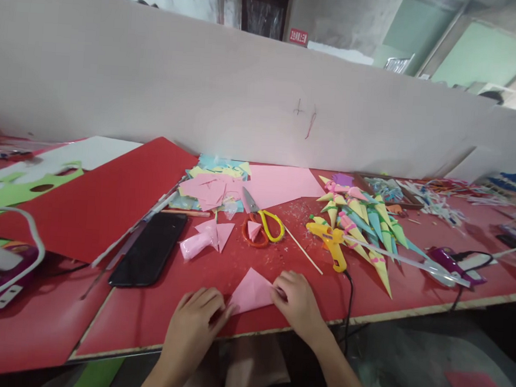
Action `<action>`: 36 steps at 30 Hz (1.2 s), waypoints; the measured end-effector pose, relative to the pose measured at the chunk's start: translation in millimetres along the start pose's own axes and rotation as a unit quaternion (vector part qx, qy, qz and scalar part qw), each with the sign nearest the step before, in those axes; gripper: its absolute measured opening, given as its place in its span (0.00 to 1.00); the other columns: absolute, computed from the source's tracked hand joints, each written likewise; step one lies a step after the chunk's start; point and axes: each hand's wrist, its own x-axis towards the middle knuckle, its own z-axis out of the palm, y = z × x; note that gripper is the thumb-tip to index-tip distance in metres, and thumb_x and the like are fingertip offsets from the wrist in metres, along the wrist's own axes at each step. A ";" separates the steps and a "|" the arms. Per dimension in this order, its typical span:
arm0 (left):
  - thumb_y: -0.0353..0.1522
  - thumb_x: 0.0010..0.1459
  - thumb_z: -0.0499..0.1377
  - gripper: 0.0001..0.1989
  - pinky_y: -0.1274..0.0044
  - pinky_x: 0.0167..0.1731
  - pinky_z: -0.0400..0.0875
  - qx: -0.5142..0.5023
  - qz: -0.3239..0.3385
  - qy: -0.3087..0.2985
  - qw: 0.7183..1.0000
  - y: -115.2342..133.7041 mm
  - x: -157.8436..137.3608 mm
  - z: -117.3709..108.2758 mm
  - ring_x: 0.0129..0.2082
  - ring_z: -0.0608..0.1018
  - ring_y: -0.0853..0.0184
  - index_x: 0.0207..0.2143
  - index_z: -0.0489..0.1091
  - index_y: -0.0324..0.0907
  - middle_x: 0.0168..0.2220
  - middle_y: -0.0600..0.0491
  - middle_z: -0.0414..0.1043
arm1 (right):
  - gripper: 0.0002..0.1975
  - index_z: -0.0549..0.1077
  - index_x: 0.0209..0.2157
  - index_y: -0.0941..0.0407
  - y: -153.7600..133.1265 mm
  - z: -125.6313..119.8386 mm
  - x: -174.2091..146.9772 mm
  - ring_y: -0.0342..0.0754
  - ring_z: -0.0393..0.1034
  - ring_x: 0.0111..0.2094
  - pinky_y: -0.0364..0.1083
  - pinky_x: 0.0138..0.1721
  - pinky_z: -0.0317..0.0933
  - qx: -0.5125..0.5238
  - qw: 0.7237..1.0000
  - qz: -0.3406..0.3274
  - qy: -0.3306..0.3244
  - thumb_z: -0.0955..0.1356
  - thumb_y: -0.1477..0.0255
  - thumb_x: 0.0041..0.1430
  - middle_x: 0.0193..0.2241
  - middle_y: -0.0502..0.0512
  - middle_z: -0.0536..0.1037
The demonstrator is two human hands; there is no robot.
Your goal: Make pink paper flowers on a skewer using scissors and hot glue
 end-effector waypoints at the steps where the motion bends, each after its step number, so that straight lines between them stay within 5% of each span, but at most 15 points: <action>1: 0.38 0.57 0.49 0.16 0.75 0.30 0.59 0.004 -0.007 -0.002 1.000 -0.3 0.3 0.9 0.25 0.70 0.68 0.18 0.63 0.43 0.21 0.57 0.68 | 0.11 0.62 0.18 0.57 -0.6 0.9 0.2 0.41 0.58 0.25 0.41 0.29 0.46 -0.010 1.000 0.001 0.006 0.65 0.75 0.52 0.19 0.46 0.65; 12: 0.39 0.56 0.47 0.18 0.76 0.25 0.59 0.029 -0.053 -0.055 0.997 3.0 9.8 -1.4 0.20 0.67 0.70 0.16 0.60 0.42 0.20 0.56 0.63 | 0.10 0.62 0.18 0.56 -0.9 8.2 -2.0 0.42 0.59 0.26 0.42 0.30 0.45 -0.073 0.997 -0.003 0.037 0.64 0.77 0.51 0.20 0.46 0.67; 24: 0.36 0.59 0.45 0.17 0.74 0.29 0.65 0.050 -0.013 -0.097 0.994 -3.3 12.1 -0.8 0.27 0.71 0.68 0.22 0.64 0.41 0.28 0.53 0.66 | 0.12 0.63 0.18 0.55 -4.3 6.3 1.7 0.44 0.60 0.26 0.44 0.29 0.45 -0.104 0.994 0.012 0.027 0.64 0.75 0.54 0.20 0.48 0.67; 29: 0.35 0.59 0.48 0.10 0.73 0.38 0.66 0.035 0.091 -0.094 0.991 -15.7 16.0 -0.9 0.40 0.71 0.65 0.38 0.67 0.43 0.40 0.50 0.68 | 0.11 0.66 0.19 0.56 -6.3 6.0 3.5 0.44 0.62 0.27 0.44 0.30 0.46 -0.124 0.992 0.033 0.012 0.65 0.73 0.54 0.21 0.49 0.70; 32: 0.28 0.57 0.51 0.20 0.72 0.41 0.64 0.063 0.188 -0.130 0.972 -18.4 23.1 -7.6 0.44 0.70 0.64 0.51 0.59 0.52 0.49 0.51 0.65 | 0.10 0.67 0.19 0.56 -7.5 5.8 5.0 0.45 0.63 0.28 0.44 0.31 0.46 -0.130 0.991 0.041 0.006 0.66 0.72 0.54 0.22 0.50 0.71; 36: 0.22 0.55 0.50 0.28 0.72 0.44 0.61 0.080 0.284 -0.191 0.936 -18.2 34.3 -14.6 0.46 0.70 0.64 0.54 0.54 0.56 0.54 0.55 0.63 | 0.12 0.67 0.20 0.55 -8.6 5.0 5.7 0.46 0.64 0.28 0.45 0.31 0.47 -0.127 0.991 0.038 0.011 0.64 0.72 0.56 0.22 0.51 0.71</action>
